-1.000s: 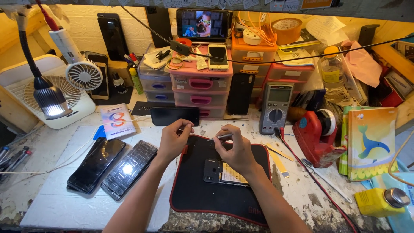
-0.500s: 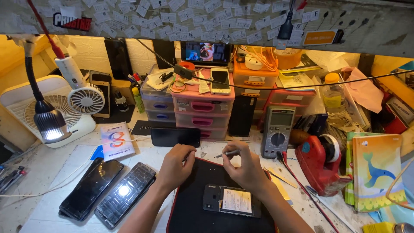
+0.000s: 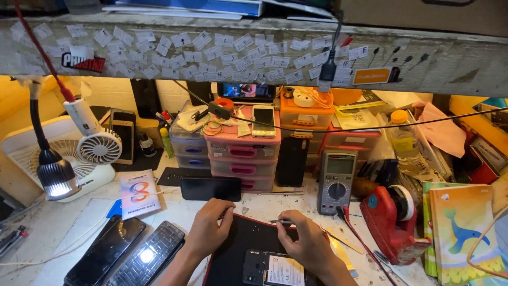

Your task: The person is disassembling a mobile phone by using a precision screwdriver to remove several small screws from the internal chassis.

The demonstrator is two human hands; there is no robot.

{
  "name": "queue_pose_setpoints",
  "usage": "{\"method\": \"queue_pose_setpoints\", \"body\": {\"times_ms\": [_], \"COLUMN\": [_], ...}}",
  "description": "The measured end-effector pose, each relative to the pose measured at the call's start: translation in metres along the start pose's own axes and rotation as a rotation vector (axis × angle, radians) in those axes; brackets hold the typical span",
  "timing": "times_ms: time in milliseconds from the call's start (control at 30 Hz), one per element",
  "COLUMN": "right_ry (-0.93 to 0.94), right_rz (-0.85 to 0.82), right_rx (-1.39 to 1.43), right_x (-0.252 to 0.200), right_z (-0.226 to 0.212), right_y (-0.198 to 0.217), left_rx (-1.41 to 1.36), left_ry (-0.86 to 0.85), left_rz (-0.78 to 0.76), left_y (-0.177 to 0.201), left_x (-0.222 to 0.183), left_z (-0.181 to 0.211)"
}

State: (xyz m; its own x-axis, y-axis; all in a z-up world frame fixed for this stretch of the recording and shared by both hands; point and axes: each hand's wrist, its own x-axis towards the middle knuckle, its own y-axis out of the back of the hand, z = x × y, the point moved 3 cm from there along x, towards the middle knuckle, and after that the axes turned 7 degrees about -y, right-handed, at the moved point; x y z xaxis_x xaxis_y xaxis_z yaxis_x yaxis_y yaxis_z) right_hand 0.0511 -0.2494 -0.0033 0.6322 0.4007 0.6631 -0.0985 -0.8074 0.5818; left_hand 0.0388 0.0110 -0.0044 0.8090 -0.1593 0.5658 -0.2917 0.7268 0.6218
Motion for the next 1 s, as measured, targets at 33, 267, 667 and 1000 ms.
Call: {"method": "queue_pose_setpoints", "body": {"times_ms": [33,267,667,1000], "right_ry": [0.005,0.031,0.020,0.050], "right_rz": [-0.008,0.053,0.012,0.057], "right_rx": [-0.018,-0.005,0.030,-0.016], "right_x": [-0.002,-0.001,0.003,0.004], "right_z": [0.001,-0.002,-0.009,-0.017], "right_y": [-0.001,0.002,0.003,0.005], "left_rx": [0.004,0.006,0.019,0.010], "left_ry": [0.018,0.017,-0.018,0.005], "left_rz": [-0.002,0.021,0.002,0.002], "left_y": [0.000,0.003,-0.001,0.000], "left_x": [-0.001,-0.001,-0.002,-0.002], "left_z": [-0.003,-0.002,-0.001,-0.004]}}
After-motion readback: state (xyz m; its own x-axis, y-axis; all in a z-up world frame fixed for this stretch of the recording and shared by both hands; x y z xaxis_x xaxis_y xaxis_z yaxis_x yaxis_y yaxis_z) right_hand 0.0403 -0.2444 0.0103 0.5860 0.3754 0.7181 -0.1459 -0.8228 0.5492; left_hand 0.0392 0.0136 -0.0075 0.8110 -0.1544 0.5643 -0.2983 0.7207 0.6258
